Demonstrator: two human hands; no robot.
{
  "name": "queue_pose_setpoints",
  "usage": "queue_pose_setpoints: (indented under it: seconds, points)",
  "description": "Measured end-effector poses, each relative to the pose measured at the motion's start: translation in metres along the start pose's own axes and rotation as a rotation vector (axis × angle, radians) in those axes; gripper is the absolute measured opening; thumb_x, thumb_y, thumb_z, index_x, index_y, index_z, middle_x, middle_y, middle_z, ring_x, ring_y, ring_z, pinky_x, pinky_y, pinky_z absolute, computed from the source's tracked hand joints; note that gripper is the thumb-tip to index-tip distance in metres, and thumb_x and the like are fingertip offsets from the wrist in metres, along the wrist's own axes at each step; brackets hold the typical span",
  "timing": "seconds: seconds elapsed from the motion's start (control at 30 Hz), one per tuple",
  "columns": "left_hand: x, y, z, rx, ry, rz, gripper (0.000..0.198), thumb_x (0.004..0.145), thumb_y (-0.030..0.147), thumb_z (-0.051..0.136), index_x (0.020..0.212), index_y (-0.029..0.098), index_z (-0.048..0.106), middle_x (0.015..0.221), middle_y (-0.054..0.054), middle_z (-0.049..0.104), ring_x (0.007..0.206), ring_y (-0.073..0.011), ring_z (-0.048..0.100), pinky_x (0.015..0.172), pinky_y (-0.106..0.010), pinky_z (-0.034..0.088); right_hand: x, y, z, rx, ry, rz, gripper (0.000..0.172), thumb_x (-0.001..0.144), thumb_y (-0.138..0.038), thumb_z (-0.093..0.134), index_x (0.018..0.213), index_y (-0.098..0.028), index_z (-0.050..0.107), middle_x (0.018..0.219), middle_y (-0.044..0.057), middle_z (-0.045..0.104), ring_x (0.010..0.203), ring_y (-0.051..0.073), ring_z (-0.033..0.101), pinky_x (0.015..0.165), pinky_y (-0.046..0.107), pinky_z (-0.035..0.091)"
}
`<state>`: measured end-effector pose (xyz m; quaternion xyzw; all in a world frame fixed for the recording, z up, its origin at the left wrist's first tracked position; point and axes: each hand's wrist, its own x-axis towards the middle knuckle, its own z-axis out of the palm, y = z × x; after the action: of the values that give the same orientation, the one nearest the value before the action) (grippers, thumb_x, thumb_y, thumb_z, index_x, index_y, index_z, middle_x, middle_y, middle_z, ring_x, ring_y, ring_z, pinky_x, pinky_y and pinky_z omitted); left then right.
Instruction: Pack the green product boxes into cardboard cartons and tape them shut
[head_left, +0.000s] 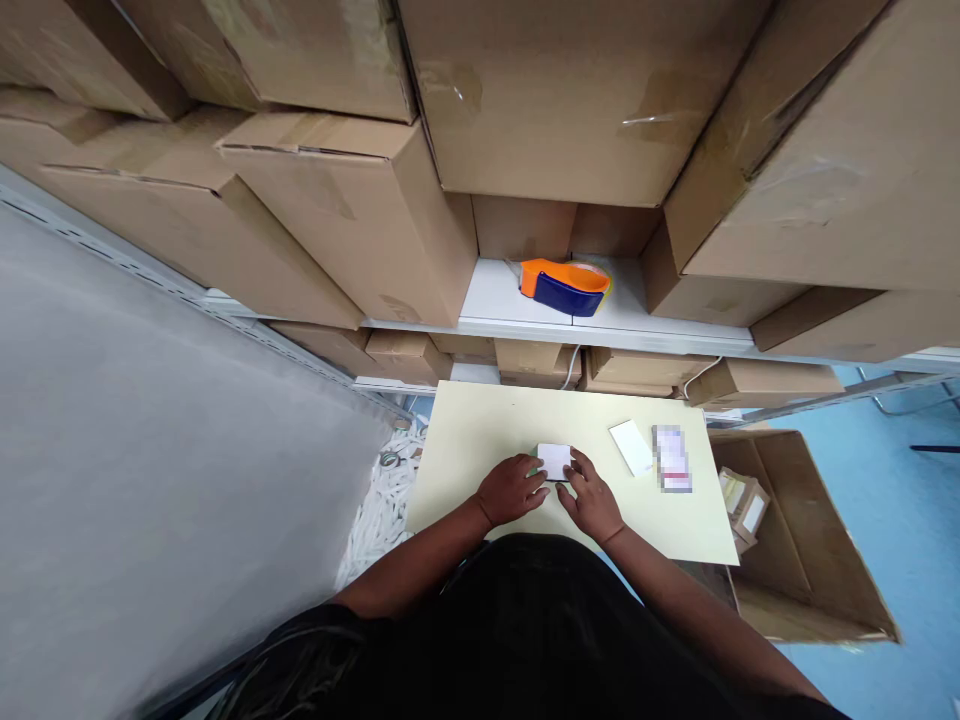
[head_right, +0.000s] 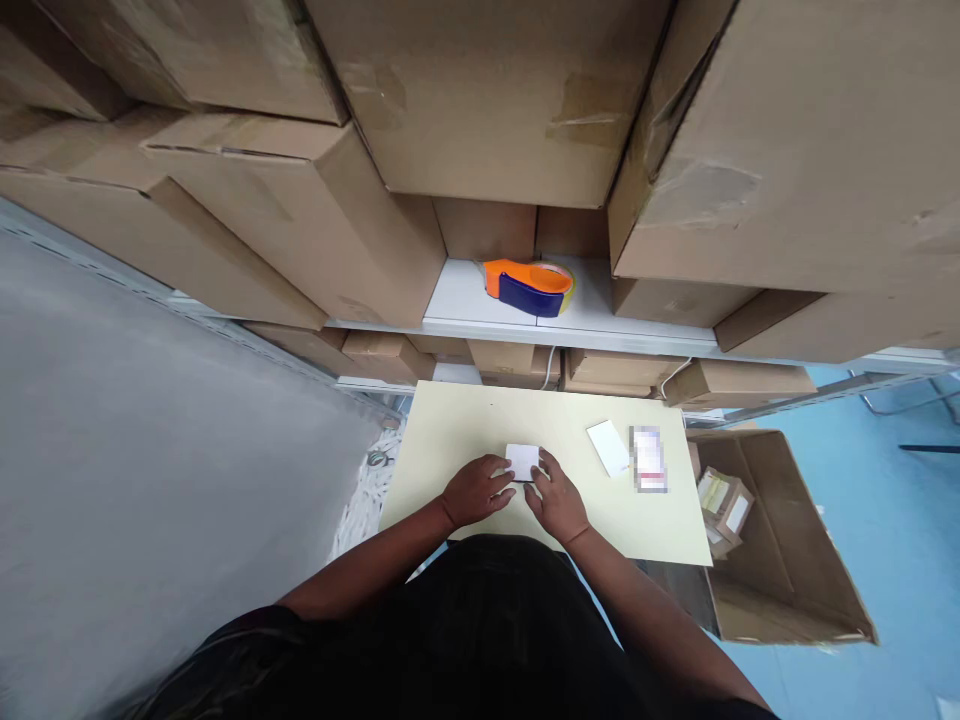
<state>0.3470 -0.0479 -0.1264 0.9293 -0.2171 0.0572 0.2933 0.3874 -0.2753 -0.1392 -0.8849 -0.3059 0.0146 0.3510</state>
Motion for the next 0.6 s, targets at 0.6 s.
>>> queue_pose_setpoints:
  seconds: [0.6]
  points:
    - [-0.015, 0.007, 0.043, -0.855, 0.121, -0.820, 0.075, 0.079, 0.015, 0.072, 0.148, 0.018, 0.042, 0.146, -0.018, 0.057, 0.126, -0.0314, 0.062, 0.099, -0.046, 0.055, 0.012, 0.035, 0.033, 0.476, -0.355, 0.442, 0.070, 0.079, -0.029, 0.067, 0.144, -0.027, 0.040, 0.142, 0.008, 0.058, 0.108, 0.023, 0.068, 0.093, 0.042, 0.056]
